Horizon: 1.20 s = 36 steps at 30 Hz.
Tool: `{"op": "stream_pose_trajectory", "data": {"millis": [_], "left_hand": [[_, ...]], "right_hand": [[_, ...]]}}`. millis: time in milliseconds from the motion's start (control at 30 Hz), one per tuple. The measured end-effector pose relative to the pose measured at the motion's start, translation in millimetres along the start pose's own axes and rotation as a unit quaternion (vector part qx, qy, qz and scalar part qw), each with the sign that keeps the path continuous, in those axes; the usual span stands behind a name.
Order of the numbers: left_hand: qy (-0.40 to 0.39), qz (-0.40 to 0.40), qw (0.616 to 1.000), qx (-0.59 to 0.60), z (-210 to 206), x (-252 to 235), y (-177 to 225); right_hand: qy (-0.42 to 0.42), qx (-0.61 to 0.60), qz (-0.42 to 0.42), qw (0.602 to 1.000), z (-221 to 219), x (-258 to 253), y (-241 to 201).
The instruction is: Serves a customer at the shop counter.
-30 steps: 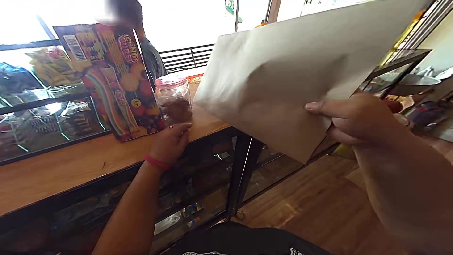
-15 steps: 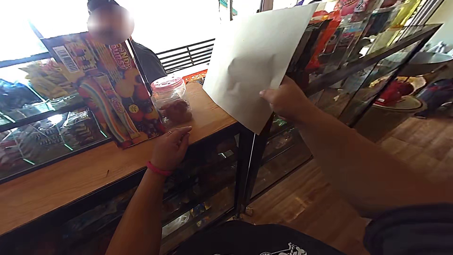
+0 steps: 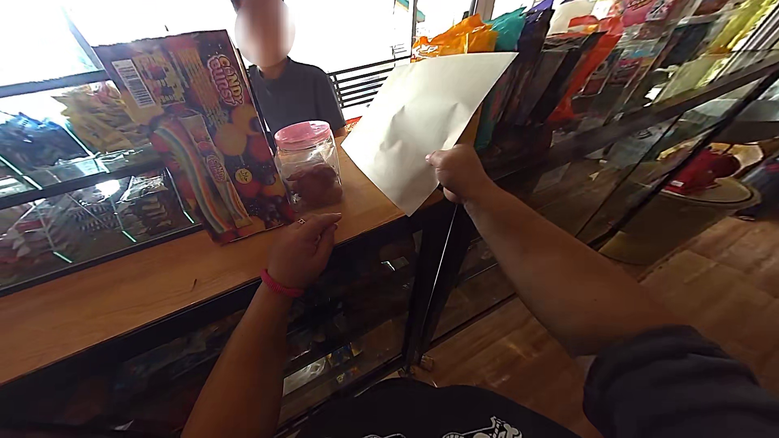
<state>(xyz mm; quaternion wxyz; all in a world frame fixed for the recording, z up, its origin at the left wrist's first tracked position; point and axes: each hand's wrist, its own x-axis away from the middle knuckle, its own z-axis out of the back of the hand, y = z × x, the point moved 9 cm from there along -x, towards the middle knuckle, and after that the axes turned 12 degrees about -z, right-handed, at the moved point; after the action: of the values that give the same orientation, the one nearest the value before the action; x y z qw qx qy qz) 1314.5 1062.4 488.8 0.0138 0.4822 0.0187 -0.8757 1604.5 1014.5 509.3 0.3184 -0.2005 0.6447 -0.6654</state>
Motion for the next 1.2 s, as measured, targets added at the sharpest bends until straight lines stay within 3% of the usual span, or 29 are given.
{"op": "stream_pose_trajectory", "data": {"millis": [567,733,767,833,933,1000,1200], "left_hand": [[-0.008,-0.003,1.000,0.008,-1,-1,-1],[-0.005,-0.001,1.000,0.013,-1,0,-2],[-0.003,0.000,1.000,0.016,-1,1,-2],[0.001,0.003,1.000,0.020,0,2,-3],[0.004,0.006,1.000,0.014,0,2,-4],[0.007,0.007,1.000,-0.003,2,3,-4],[-0.001,0.015,0.999,-0.028,5,2,-2]], "right_hand": [[0.011,0.014,0.007,1.000,1,-15,2],[-0.048,-0.067,-0.035,0.996,-10,-17,8],[-0.062,-0.045,-0.023,0.997,-13,-15,9],[-0.065,0.114,0.072,0.989,-23,-7,13],[-0.032,0.382,0.228,0.895,-50,19,27],[-0.008,0.420,0.260,0.869,-57,31,33],[0.053,0.374,0.331,0.865,-44,50,41]]}}
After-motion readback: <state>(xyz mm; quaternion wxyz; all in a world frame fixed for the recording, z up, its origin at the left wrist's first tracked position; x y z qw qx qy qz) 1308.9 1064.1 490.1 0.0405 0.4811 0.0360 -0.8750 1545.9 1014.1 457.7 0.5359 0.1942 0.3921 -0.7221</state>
